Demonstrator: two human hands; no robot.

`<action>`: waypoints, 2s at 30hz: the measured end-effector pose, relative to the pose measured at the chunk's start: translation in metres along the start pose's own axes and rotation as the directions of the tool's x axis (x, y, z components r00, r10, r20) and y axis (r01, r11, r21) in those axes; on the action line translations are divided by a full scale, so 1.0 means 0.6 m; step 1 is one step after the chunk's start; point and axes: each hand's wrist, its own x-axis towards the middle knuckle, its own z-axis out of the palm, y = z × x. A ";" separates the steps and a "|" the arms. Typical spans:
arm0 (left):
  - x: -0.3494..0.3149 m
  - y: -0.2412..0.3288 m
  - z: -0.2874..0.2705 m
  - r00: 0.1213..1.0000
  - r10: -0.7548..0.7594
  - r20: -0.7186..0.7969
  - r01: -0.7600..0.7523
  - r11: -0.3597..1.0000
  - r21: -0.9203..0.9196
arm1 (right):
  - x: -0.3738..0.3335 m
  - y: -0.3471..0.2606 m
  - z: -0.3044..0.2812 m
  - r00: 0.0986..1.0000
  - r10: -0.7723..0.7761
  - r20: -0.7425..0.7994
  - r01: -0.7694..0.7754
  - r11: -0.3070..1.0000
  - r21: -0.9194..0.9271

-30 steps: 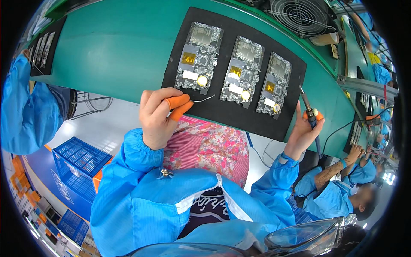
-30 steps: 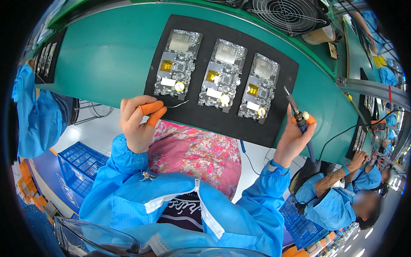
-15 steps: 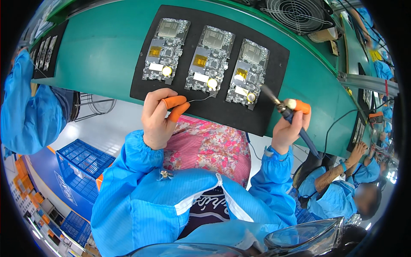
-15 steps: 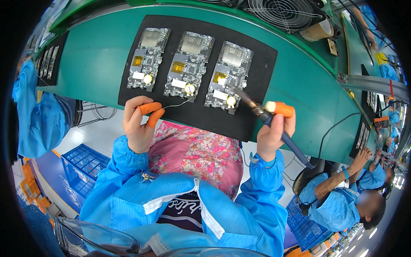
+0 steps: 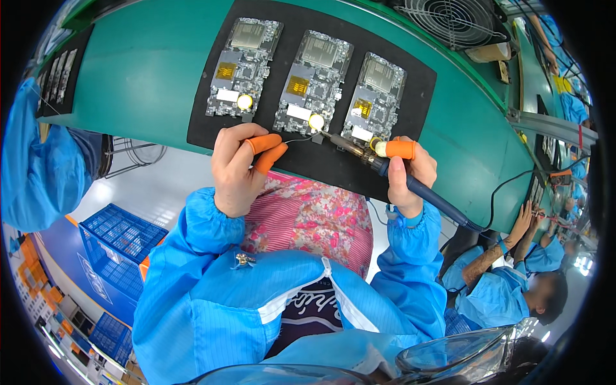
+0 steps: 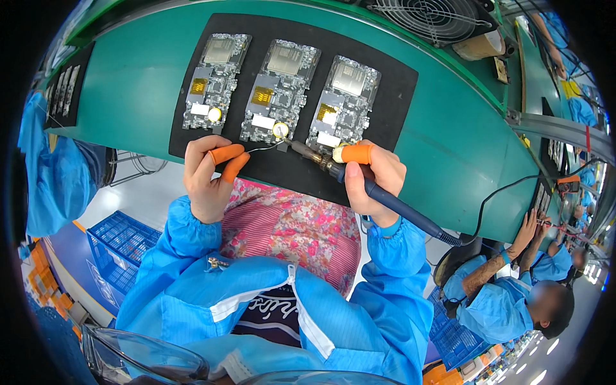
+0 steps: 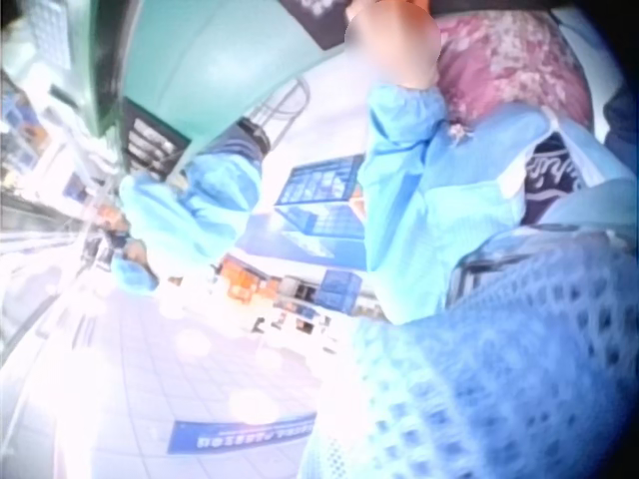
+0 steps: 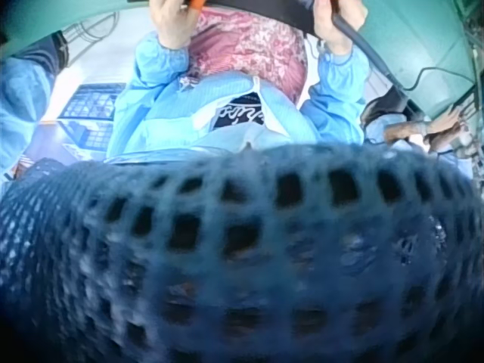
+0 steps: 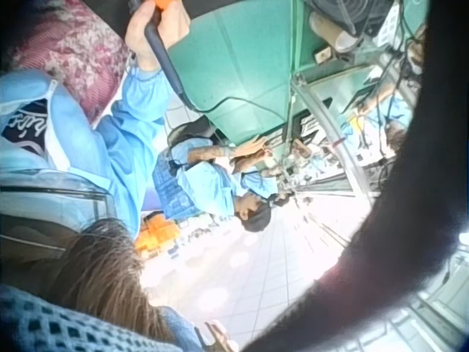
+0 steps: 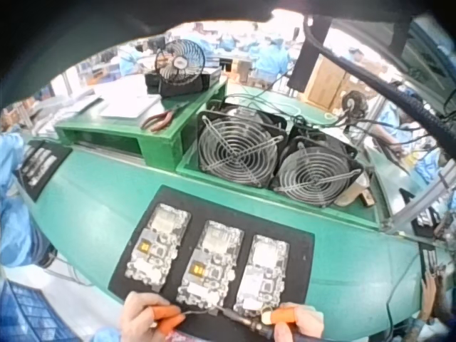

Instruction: Soldering components onto printed circuit boards at an assembly station.

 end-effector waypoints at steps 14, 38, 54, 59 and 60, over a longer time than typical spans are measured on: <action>-0.001 -0.002 0.006 1.000 0.023 -0.001 -0.023 0.999 0.026 | -0.004 -0.006 -0.003 0.992 0.082 0.098 -0.070 0.991 -0.116; 0.014 0.003 0.030 0.984 0.162 0.075 -0.170 0.979 0.110 | 0.002 0.005 0.007 0.994 -0.113 -0.007 0.112 0.990 -0.089; 0.010 0.009 -0.005 0.992 0.001 0.122 -0.008 0.998 0.056 | 0.005 -0.004 0.010 0.996 -0.091 0.008 0.091 0.995 -0.034; 0.013 0.007 -0.001 0.992 0.040 0.116 -0.047 0.997 0.055 | -0.001 -0.004 0.011 0.996 -0.004 0.088 0.012 0.996 -0.088; 0.014 0.006 0.000 0.993 0.051 0.109 -0.057 0.997 0.053 | 0.000 -0.004 0.011 0.996 -0.004 0.089 0.012 0.996 -0.088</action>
